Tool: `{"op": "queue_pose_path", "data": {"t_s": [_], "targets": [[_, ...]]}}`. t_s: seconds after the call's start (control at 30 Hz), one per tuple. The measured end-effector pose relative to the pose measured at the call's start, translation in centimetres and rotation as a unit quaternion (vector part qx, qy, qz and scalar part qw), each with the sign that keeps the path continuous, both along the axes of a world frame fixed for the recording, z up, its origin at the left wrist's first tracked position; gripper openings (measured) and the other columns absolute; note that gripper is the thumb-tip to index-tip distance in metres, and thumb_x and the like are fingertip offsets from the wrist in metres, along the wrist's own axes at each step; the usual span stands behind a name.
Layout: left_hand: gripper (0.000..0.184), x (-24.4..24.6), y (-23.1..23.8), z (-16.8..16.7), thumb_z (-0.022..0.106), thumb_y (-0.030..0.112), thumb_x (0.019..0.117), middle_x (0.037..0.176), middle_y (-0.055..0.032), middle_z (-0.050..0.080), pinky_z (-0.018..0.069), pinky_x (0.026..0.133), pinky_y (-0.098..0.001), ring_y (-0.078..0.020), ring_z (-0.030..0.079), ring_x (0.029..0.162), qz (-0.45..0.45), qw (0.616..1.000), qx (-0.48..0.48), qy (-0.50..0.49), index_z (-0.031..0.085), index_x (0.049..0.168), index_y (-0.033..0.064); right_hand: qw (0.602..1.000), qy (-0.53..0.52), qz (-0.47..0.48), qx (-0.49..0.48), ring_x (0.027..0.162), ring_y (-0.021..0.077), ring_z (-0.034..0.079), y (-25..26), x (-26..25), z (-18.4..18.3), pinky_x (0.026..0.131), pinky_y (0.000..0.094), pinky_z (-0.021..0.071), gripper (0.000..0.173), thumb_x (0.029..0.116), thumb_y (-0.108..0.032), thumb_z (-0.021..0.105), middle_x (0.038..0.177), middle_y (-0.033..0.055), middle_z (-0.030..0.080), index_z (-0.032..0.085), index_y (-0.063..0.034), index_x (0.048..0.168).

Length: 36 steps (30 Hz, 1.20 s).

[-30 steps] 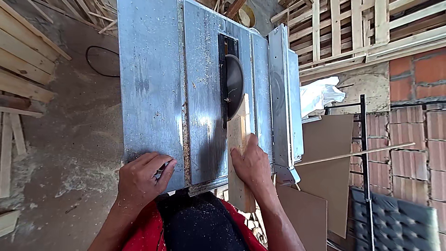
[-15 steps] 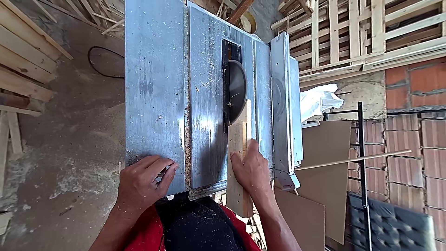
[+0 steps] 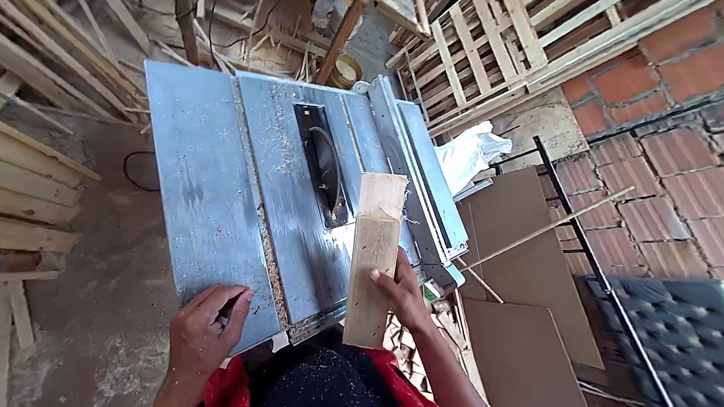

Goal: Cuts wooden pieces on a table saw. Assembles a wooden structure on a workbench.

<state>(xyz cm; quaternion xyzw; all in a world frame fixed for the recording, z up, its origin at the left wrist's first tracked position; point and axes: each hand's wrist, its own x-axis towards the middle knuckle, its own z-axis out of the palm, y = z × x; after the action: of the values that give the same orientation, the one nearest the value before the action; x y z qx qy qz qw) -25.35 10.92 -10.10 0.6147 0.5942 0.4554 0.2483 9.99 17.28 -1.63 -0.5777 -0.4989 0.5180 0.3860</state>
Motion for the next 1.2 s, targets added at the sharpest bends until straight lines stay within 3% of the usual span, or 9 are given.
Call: {"op": "queue_pose_path", "data": {"t_s": [0.1, 0.2, 0.27, 0.37, 0.53, 0.67, 0.83, 0.97, 1.2], "targets": [[0.044, 2.0, 1.5, 2.3, 0.064, 0.05, 0.0963, 0.101, 0.0016, 0.072, 0.0616, 0.067, -0.0293, -0.0088, 0.07, 0.084, -0.118, 0.987, -0.095, -0.06, 0.071, 0.124, 0.0163, 0.989, 0.139, 0.03, 0.034, 0.103, 0.0219, 0.071, 0.9, -1.6, -0.1, 0.094, 0.0445, 0.0593, 0.054, 0.0951, -0.013, 0.066, 0.113, 0.0103, 0.071, 0.04, -0.0046, 0.142], [0.092, 6.2, 3.3, 5.5, 0.07, 0.068, 0.0845, 0.128, -0.0085, 0.068, 0.0628, 0.084, -0.0396, -0.0179, 0.069, 0.109, -0.227, 0.942, -0.202, -0.14, 0.052, 0.147, 0.0036, 0.963, 0.254, 0.084, 0.008, 0.104, 0.0207, 0.071, 2.0, -3.9, -0.3, 0.096, 0.0447, 0.0584, 0.055, 0.0971, -0.02, 0.065, 0.113, 0.0092, 0.071, 0.038, -0.0077, 0.143], [0.103, 8.5, 3.4, 7.1, 0.081, 0.059, 0.0795, 0.129, -0.0124, 0.067, 0.0639, 0.087, -0.0419, -0.0195, 0.07, 0.109, -0.221, 0.922, -0.24, -0.208, 0.04, 0.148, -0.0069, 0.949, 0.286, 0.134, -0.012, 0.106, 0.02, 0.07, 2.7, -5.5, -0.5, 0.098, 0.0435, 0.0576, 0.053, 0.0997, -0.02, 0.061, 0.115, 0.0088, 0.071, 0.037, -0.0092, 0.146], [0.081, 9.2, 3.2, 7.5, 0.081, 0.03, 0.0871, 0.118, -0.0137, 0.072, 0.0643, 0.09, -0.0427, -0.0217, 0.073, 0.104, -0.14, 0.929, -0.248, -0.236, 0.04, 0.142, -0.0129, 0.941, 0.256, 0.213, -0.067, 0.111, 0.0168, 0.068, 3.8, -6.7, 0.1, 0.101, 0.0393, 0.056, 0.055, 0.1029, -0.02, 0.058, 0.12, 0.0077, 0.069, 0.032, -0.0061, 0.149], [0.072, 8.0, 1.9, 10.9, 0.073, 0.041, 0.0902, 0.11, -0.0072, 0.073, 0.064, 0.084, -0.0399, -0.0158, 0.073, 0.096, -0.041, 0.954, -0.293, -0.053, 0.05, 0.139, -0.0064, 0.921, 0.139, 0.307, -0.194, 0.099, 0.0139, 0.07, 6.2, -6.0, 0.5, 0.092, 0.035, 0.0577, 0.045, 0.1033, -0.034, 0.059, 0.111, 0.0076, 0.07, 0.053, -0.0028, 0.136], [0.07, 11.3, 2.2, 14.6, 0.071, 0.043, 0.0911, 0.108, -0.0049, 0.073, 0.0641, 0.082, -0.0376, -0.013, 0.073, 0.093, -0.005, 0.931, -0.362, 0.055, 0.051, 0.139, -0.0036, 0.866, 0.098, 0.415, -0.262, 0.093, 0.021, 0.07, 7.8, -3.9, -0.2, 0.089, 0.043, 0.0572, 0.047, 0.1059, -0.042, 0.052, 0.108, 0.0141, 0.07, 0.058, -0.0023, 0.131], [0.067, 18.1, 3.7, 17.5, 0.068, 0.046, 0.0914, 0.1, -0.0005, 0.073, 0.0632, 0.075, -0.0373, -0.0106, 0.072, 0.086, 0.052, 0.882, -0.434, 0.175, 0.052, 0.138, 0.0, 0.832, 0.138, 0.448, -0.298, 0.095, 0.0198, 0.07, 9.1, 0.1, -0.1, 0.09, 0.0419, 0.0566, 0.044, 0.1058, -0.039, 0.054, 0.108, 0.0131, 0.07, 0.057, -0.0026, 0.131], [0.07, 20.4, 6.1, 19.6, 0.069, 0.038, 0.0916, 0.101, -0.0013, 0.074, 0.065, 0.075, -0.0376, -0.0122, 0.074, 0.085, 0.075, 0.873, -0.465, 0.126, 0.046, 0.145, -0.0009, 0.816, 0.2, 0.439, -0.32, 0.104, 0.0204, 0.071, 9.7, 1.8, 0.1, 0.097, 0.0421, 0.0559, 0.053, 0.1042, -0.038, 0.057, 0.117, 0.0139, 0.07, 0.048, -0.0037, 0.144], [0.06, 21.3, 12.8, 27.3, 0.061, 0.027, 0.0952, 0.11, -0.0051, 0.074, 0.0651, 0.077, -0.0421, -0.0207, 0.075, 0.092, 0.029, 0.827, -0.547, 0.124, 0.045, 0.149, 0.0066, 0.741, 0.38, 0.342, -0.436, 0.093, 0.0166, 0.072, 13.3, 2.3, 2.8, 0.082, 0.0333, 0.0617, 0.037, 0.1104, -0.028, 0.046, 0.111, 0.0124, 0.069, 0.05, -0.0007, 0.135]]}}
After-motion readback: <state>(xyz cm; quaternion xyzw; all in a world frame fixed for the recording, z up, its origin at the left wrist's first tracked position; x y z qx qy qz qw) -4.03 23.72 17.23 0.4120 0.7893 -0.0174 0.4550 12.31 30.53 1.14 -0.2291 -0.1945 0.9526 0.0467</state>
